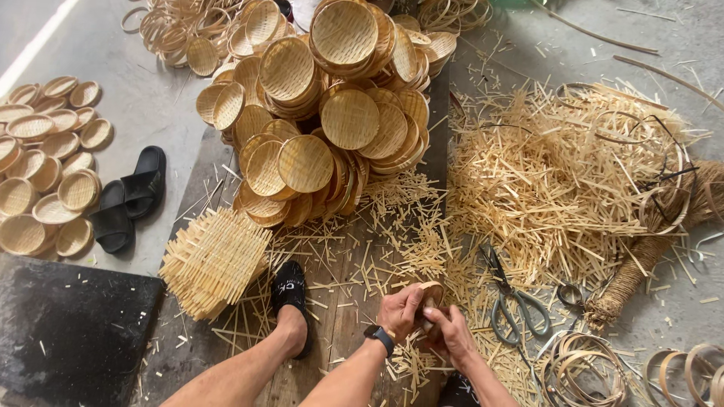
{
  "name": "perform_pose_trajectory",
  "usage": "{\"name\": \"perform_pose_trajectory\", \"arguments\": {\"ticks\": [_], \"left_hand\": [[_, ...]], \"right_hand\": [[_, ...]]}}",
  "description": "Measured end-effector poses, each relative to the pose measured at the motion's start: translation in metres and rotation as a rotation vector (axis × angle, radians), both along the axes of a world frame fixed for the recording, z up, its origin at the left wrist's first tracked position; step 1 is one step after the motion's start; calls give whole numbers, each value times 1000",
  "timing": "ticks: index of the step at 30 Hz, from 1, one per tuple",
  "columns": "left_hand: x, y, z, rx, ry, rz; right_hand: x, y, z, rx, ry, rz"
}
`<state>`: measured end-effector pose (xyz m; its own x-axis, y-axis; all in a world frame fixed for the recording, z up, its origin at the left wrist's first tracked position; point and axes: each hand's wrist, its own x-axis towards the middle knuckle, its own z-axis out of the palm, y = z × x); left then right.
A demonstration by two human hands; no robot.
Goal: The person sits on the floor making small round woven bamboo baskets. They trim bamboo strips with scissors, fit a woven square panel into a round wooden mold, weave a bamboo rim ring around the edge, and place finished baskets onto a growing pile.
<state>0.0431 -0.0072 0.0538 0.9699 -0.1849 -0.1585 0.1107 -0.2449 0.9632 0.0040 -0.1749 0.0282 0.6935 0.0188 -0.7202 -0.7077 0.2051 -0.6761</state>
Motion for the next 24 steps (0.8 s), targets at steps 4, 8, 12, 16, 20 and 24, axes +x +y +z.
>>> {"name": "perform_pose_trajectory", "arguments": {"ticks": [4, 8, 12, 16, 20, 24], "left_hand": [[15, 8, -43, 92, 141, 43], [50, 46, -69, 289, 404, 188], [117, 94, -24, 303, 363, 129], [190, 132, 71, -630, 211, 602], [203, 130, 117, -812, 398, 365], [132, 81, 73, -265, 485, 102]], "right_hand": [[-4, -14, 2, 198, -105, 67], [-18, -37, 22, 532, -242, -73], [-26, -51, 34, 427, -214, -244], [-31, -50, 28, 390, -156, -334], [-34, -41, 15, 384, -192, -284], [-30, -28, 7, 414, -78, -269]]}}
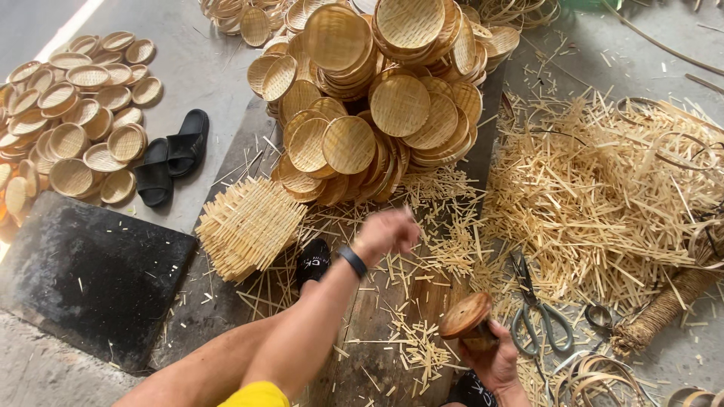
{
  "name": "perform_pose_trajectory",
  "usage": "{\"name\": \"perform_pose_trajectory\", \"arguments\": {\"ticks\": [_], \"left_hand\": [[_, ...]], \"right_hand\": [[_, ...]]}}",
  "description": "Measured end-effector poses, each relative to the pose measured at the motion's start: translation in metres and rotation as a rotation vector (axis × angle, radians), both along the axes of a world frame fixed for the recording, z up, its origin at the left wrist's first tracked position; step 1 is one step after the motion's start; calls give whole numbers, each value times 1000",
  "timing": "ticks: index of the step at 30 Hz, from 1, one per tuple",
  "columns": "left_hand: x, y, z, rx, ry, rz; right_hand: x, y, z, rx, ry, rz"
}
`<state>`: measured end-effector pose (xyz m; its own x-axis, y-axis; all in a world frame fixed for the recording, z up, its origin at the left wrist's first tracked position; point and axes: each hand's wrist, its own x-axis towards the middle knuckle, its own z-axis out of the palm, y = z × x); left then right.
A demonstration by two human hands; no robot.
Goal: The person sits on the floor making small round woven bamboo baskets. They trim bamboo strips with scissors, fit a woven square panel into a round wooden mold, weave a bamboo rim ring around the edge, and place finished baskets onto a growing pile.
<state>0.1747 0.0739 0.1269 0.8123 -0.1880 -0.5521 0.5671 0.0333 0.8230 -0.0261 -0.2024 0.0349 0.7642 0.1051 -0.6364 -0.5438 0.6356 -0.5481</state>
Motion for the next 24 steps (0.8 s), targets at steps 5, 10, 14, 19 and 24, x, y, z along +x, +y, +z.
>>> {"name": "perform_pose_trajectory", "arguments": {"ticks": [5, 10, 14, 19, 24], "left_hand": [[-128, -63, -87, 84, 459, -113], [-138, -52, -120, 120, 92, 232], [-104, 5, -104, 605, -117, -92], [-44, 141, -68, 1541, -424, -163], [-36, 229, -45, 1386, -172, -116]], "right_hand": [[10, 14, -17, -17, -100, 140], [25, 16, -45, -620, -120, 269], [30, 32, -62, -543, 32, 276], [15, 39, -73, -421, 133, 183], [1, 18, -84, -435, 164, 130]]}}
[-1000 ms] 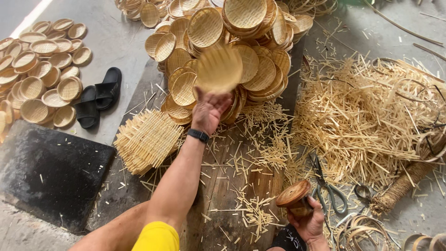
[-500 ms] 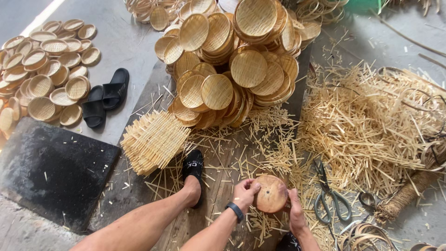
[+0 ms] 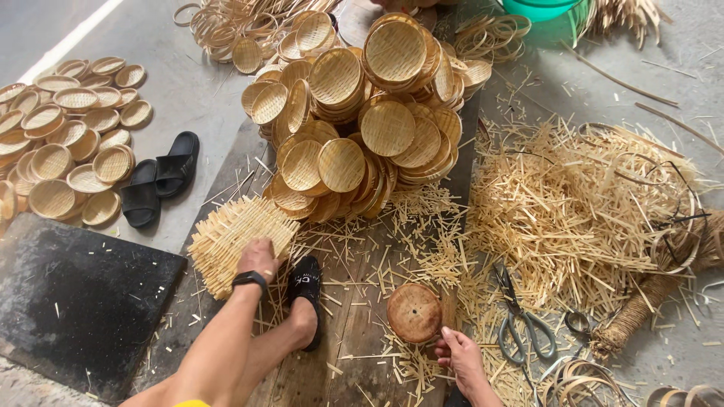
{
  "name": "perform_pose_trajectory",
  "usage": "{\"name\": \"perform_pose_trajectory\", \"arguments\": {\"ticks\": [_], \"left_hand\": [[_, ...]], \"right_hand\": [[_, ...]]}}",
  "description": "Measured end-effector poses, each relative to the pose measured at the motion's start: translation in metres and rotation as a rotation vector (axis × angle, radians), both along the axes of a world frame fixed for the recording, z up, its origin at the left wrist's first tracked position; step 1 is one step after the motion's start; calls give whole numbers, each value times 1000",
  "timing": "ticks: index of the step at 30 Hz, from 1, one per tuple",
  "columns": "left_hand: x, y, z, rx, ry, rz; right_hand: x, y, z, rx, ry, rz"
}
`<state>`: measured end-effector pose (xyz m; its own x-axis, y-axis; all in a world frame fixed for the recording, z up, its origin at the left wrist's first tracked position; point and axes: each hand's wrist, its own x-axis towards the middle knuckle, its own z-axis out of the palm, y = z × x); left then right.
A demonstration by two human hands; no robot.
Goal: The person sits on the floor making small round woven bamboo baskets. They trim bamboo strips with scissors, fit a woven square panel into a round wooden mold, weave a bamboo rim ring around the edge, and place finished baskets onto a growing pile.
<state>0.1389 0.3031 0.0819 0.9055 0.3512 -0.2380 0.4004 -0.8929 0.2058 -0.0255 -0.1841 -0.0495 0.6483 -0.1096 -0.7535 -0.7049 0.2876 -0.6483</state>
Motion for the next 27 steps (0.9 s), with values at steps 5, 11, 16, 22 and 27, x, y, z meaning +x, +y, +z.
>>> {"name": "perform_pose_trajectory", "arguments": {"ticks": [5, 11, 16, 22, 27], "left_hand": [[-1, 19, 32, -221, -171, 210], [-16, -40, 54, 81, -740, 0], [-95, -200, -1, -313, -661, -757], [-144, -250, -32, -516, -285, -1029], [-97, -224, -51, -453, -175, 11]], "right_hand": [[-8, -9, -1, 12, -8, -18], [4, -13, 32, -6, -154, -35], [27, -14, 61, 368, -261, -69], [33, 0, 39, -122, -186, 63], [27, 5, 18, -146, -241, 84]]}}
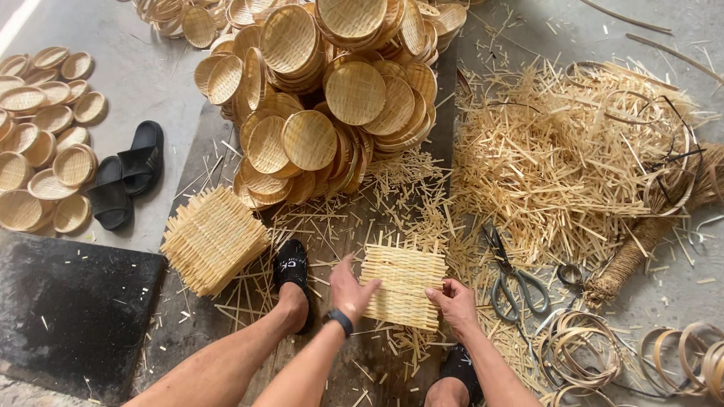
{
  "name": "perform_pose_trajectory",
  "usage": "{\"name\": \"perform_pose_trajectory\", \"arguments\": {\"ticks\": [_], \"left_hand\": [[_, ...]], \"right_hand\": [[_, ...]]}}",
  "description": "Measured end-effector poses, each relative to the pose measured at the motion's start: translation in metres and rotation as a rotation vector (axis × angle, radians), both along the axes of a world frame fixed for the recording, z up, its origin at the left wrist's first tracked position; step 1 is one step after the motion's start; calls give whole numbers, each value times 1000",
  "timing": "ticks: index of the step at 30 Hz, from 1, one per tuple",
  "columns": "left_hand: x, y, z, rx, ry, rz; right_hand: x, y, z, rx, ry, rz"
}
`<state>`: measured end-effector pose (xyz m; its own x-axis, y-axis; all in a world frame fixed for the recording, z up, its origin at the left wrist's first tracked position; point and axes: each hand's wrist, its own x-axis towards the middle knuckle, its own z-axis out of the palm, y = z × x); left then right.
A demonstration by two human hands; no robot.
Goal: The person sits on the floor making small round woven bamboo baskets. They trim bamboo strips with scissors, fit a woven square panel into a round wooden mold, weave a bamboo rim ring around the edge, and place finished baskets onto a growing pile.
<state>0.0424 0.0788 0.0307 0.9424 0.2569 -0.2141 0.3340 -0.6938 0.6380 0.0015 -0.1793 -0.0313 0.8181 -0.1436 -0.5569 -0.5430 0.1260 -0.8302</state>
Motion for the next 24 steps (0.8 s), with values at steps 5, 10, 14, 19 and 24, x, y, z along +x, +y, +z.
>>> {"name": "perform_pose_trajectory", "arguments": {"ticks": [5, 10, 14, 19, 24], "left_hand": [[23, 18, -38, -888, 478, 168], [20, 14, -44, -900, 440, 194], [24, 10, -27, -830, 448, 183], [24, 8, -10, -701, 453, 167], [25, 5, -18, -528, 363, 122]], "right_hand": [[0, 5, 2, -49, 8, -16], [-1, 11, 9, -189, 14, -34], [-2, 15, 8, -175, -35, -45], [-23, -33, 11, -365, 41, -43], [-94, -142, 22, -1269, 371, -68]]}}
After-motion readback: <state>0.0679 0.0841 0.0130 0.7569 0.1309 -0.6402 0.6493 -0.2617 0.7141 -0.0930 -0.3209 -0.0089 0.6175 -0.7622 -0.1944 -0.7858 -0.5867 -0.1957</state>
